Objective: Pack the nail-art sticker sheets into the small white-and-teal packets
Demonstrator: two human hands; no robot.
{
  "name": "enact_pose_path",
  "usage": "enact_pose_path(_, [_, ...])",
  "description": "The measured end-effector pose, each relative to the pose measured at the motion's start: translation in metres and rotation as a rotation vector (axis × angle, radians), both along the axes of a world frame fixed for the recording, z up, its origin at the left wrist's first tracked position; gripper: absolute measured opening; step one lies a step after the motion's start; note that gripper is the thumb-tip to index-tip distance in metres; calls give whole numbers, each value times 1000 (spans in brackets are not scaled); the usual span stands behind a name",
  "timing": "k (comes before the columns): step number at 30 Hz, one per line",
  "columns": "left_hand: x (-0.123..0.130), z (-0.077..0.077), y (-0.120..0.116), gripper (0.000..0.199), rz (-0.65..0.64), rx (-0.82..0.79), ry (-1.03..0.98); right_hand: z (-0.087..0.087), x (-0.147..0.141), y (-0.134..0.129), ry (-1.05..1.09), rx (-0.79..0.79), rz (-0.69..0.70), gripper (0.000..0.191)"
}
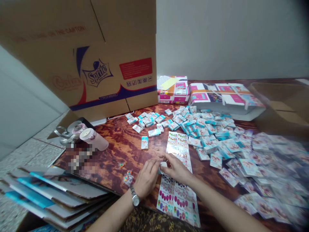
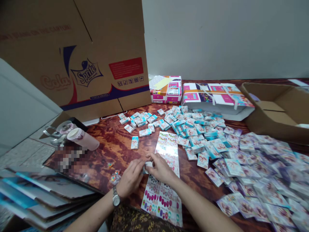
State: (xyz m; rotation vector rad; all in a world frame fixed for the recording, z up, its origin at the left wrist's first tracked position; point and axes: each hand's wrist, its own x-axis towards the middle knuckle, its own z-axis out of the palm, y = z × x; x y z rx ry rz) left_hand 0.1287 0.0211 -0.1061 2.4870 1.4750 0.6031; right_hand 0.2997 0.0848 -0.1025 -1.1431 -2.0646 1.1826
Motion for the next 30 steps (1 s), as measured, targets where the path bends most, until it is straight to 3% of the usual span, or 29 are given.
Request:
enact_pose_path(5, [3, 4, 0, 44, -32, -130, -65, -5, 0, 1, 0, -118, 62, 8])
enact_pose_path(7, [3, 7, 1, 40, -23, -162, -91, -1, 1, -2, 30, -106, 38, 12])
enact_pose_path(13, [2, 14, 4, 32, 55, -159, -274, 17, 10, -11, 226, -141, 156, 39])
enact_pose_path(20, [10, 9, -1, 38, 40, -101, -263, 18, -3, -20, 153, -84, -101, 13])
enact_pose_path(30, [3, 6, 0, 44, 66, -8, -129, 15, -10, -31, 275, -75, -169, 20])
